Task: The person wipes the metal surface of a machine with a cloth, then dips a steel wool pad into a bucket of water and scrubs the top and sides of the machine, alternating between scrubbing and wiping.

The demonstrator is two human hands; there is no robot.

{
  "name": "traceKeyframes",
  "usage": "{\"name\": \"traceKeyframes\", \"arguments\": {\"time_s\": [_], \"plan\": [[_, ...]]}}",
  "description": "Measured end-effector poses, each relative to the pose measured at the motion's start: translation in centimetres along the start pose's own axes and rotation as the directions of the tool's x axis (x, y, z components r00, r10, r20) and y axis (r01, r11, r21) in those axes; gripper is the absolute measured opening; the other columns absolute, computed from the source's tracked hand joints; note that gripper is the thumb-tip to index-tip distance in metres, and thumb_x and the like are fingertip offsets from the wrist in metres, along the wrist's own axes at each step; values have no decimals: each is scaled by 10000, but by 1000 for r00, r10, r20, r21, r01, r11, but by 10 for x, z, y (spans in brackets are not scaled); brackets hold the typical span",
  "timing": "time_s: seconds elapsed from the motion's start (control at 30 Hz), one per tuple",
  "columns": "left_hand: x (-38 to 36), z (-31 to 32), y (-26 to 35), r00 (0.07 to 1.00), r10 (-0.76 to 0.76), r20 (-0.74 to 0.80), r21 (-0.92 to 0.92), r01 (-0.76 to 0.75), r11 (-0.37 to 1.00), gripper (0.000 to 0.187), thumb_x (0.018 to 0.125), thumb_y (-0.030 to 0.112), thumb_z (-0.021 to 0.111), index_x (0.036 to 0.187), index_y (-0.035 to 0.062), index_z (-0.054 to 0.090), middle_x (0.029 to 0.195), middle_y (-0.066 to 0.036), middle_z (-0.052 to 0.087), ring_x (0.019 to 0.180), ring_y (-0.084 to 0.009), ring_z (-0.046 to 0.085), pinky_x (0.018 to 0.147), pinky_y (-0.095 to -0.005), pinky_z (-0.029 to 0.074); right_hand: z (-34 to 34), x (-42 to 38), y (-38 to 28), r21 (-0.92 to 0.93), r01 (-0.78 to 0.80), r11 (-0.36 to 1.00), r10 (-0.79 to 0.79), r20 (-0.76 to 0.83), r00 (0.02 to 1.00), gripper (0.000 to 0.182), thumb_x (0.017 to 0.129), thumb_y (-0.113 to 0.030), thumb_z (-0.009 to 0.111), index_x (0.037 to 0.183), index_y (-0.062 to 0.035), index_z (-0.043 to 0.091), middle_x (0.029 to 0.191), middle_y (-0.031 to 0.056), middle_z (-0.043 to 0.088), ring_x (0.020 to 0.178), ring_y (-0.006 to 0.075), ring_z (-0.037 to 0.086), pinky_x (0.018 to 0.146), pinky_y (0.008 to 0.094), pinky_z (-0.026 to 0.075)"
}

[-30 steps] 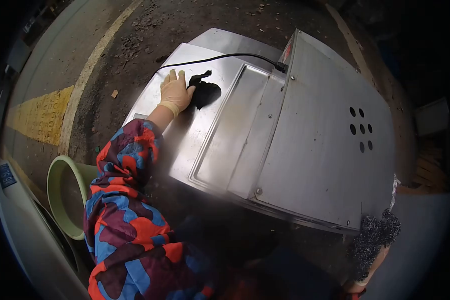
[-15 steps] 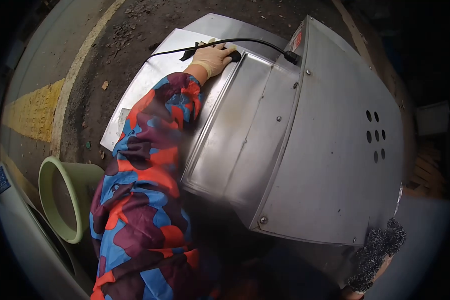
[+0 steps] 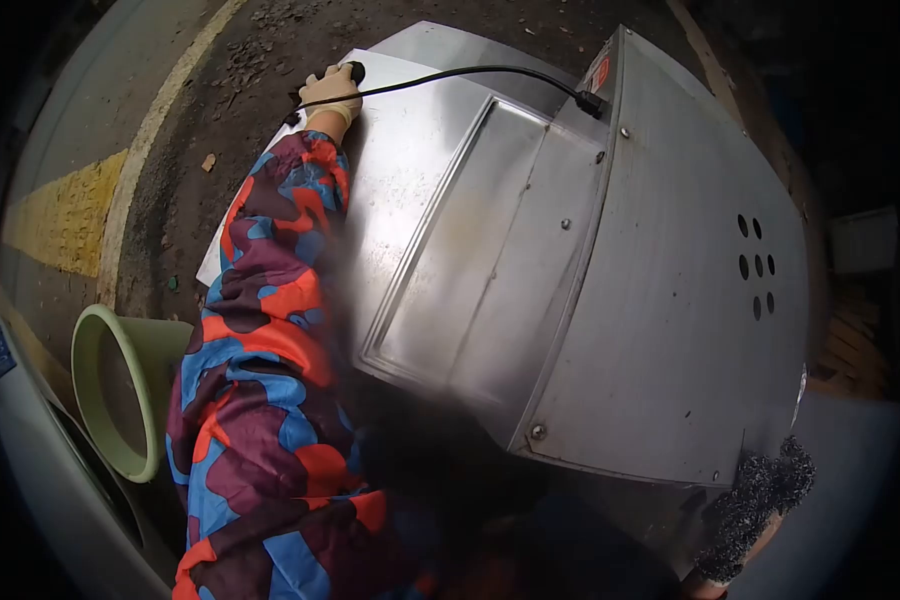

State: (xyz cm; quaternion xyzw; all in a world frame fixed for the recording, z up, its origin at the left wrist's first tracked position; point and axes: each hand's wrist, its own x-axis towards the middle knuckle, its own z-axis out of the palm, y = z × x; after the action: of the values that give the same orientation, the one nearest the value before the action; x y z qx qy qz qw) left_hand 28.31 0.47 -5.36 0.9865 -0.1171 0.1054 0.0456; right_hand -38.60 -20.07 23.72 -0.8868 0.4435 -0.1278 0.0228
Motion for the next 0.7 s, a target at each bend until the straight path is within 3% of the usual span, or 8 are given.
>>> {"name": "traceKeyframes", "arguments": {"time_s": [0.07,0.17,0.37,0.5,0.57,0.6,0.63,0.7], "plan": [[3,23,36,946,292,-143,-192,-316,929,347,933,243,443,1234,209,612,1315,-57,569,1221,-307,517,1005,-434,410,-1,0,1,-33,28,999,-28,2,1000,355,954,-192,464,1274,-44,496,1075,119,642,896,206,620,753,312,514],[-24,-6,120,801,599,8,-449,-532,718,375,957,247,472,1321,209,552,1410,-59,493,1303,-292,442,1097,-355,343,-2,0,1,-101,72,992,-72,5,997,354,950,-174,470,1273,-31,496,1067,116,646,892,198,627,752,303,516],[-62,-24,141,734,679,30,-274,-647,711,436,922,279,526,1352,207,529,1432,-48,472,1290,-340,443,1107,-392,331,-4,1,3,-195,162,967,-162,16,987,354,944,-137,481,1271,-4,495,1053,111,655,883,181,639,748,286,522],[-127,-61,112,547,837,28,-279,-800,532,433,900,207,566,1330,165,543,1402,-70,487,1273,-352,449,1094,-400,346,-6,1,4,-166,262,951,-263,13,965,354,940,-113,489,1270,14,494,1044,107,661,877,170,648,746,274,526],[-157,-75,91,571,820,38,-312,-773,552,414,903,198,566,1312,139,552,1390,-70,487,1269,-356,443,1086,-413,352,-4,1,8,25,299,954,-299,1,954,354,937,-101,493,1269,22,494,1039,105,664,874,164,652,745,268,527],[-174,-82,84,581,813,49,-311,-764,565,413,898,191,567,1308,134,554,1386,-74,488,1267,-359,441,1080,-421,355,0,0,7,541,-86,836,46,87,995,319,952,-121,490,1238,20,499,1064,103,649,835,155,652,700,258,545],[-191,-91,74,590,805,59,-310,-756,577,413,894,183,567,1303,128,555,1381,-77,489,1265,-362,438,1073,-429,359,4,0,16,547,-80,834,43,80,996,319,952,-121,490,1238,20,499,1064,103,649,835,155,652,700,258,545],[-229,-116,54,586,806,87,-296,-757,582,420,871,166,583,1288,118,561,1364,-81,498,1260,-358,433,1049,-445,373,5,1,45,909,-231,347,139,194,971,339,964,-157,515,1260,6,492,1075,102,642,833,159,651,689,271,564]]}}
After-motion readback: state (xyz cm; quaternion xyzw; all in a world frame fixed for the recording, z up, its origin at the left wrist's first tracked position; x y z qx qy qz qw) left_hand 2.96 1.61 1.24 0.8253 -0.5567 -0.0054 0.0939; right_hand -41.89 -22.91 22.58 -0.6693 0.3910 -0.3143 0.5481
